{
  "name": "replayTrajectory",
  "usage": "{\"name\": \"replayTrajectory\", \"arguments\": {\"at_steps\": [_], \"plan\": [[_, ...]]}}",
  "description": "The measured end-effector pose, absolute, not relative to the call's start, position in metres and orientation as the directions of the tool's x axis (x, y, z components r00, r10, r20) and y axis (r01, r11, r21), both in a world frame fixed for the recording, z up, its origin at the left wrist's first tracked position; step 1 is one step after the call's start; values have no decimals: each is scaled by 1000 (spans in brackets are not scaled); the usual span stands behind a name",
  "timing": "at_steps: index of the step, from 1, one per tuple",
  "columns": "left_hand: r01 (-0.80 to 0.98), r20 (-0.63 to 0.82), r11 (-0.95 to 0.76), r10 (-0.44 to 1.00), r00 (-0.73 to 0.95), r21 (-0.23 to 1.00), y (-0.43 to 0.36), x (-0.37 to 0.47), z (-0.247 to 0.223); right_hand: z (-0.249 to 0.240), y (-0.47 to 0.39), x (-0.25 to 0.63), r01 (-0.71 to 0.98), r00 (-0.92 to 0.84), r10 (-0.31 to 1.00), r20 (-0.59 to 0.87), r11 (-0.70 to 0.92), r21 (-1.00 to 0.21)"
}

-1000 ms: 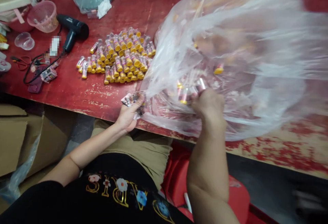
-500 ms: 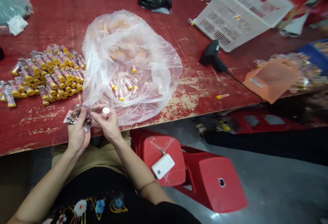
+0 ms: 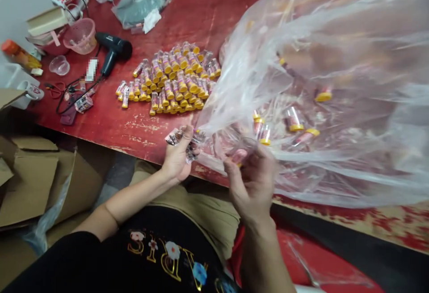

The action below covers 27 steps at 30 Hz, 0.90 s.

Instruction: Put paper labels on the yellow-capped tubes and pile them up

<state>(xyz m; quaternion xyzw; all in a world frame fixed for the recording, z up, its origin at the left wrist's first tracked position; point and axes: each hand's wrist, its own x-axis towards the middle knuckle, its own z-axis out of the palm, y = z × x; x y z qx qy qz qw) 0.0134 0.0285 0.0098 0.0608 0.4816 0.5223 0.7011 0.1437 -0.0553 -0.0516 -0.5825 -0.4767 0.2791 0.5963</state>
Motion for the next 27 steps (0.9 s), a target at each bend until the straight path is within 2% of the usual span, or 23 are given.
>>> {"name": "replayTrajectory", "arguments": {"at_steps": [2, 4, 6, 9, 13, 18, 20, 24, 27], "plan": [[-661, -616, 472, 788, 19, 583, 27, 12, 8, -44, -60, 143, 374, 321, 871, 373, 245, -895], [-646, -616, 498, 786, 55, 579, 27, 11, 5, -36, -59, 142, 537, 213, 841, 498, 325, -778], [-620, -606, 526, 789, 100, 582, 27, 10, 3, -28, -57, 143, 661, 144, 813, 564, 345, -667], [-550, -571, 554, 805, 163, 625, 27, 5, 1, -16, -57, 145, 725, 99, 795, 599, 354, -590], [-490, -521, 557, 824, 223, 670, 24, 0, 1, -8, -60, 150, 733, 65, 787, 613, 379, -565], [-448, -508, 591, 807, 302, 671, 17, 0, 3, -14, -61, 146, 733, 178, 752, 635, 329, -596], [-444, -490, 574, 819, 298, 688, 15, 0, 5, -15, -64, 142, 670, 225, 759, 611, 335, -663], [-457, -465, 525, 850, 246, 718, 16, -1, 7, -15, -68, 135, 448, 177, 883, 435, 321, -834], [-432, -443, 511, 859, 256, 743, 15, -2, 8, -17, -63, 132, 417, 259, 851, 456, 327, -848]]}}
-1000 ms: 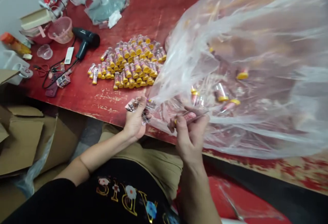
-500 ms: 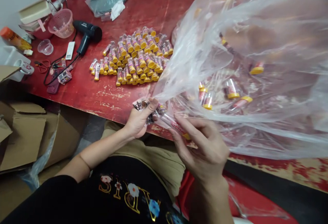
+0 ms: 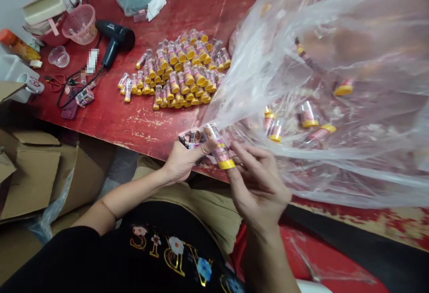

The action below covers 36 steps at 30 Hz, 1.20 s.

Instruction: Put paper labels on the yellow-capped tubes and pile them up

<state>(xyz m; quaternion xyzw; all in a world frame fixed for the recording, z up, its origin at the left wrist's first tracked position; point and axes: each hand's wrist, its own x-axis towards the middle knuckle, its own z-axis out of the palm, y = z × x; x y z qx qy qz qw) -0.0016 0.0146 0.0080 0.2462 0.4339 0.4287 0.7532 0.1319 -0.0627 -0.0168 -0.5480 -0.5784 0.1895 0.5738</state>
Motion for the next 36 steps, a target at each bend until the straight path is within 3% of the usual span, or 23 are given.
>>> {"name": "replayTrajectory", "arguments": {"at_steps": [8, 16, 26, 32, 36], "plan": [[-415, -471, 531, 847, 244, 739, 13, -7, 9, -23, -39, 117, 437, 417, 757, 503, 318, -841], [-475, -401, 406, 909, 117, 781, 31, -16, 4, -26, -18, 109, 460, 344, 789, 509, 332, -824], [-436, -406, 417, 905, 123, 797, 36, -23, -1, -27, -9, 98, 545, 352, 754, 555, 317, -776], [-559, -488, 460, 866, 110, 690, 51, -24, -7, -45, 31, 95, 351, 473, 784, 402, 250, -902], [-619, -598, 523, 795, 106, 586, 61, -31, -4, -54, 120, 93, 472, 446, 726, 523, 306, -827]]}}
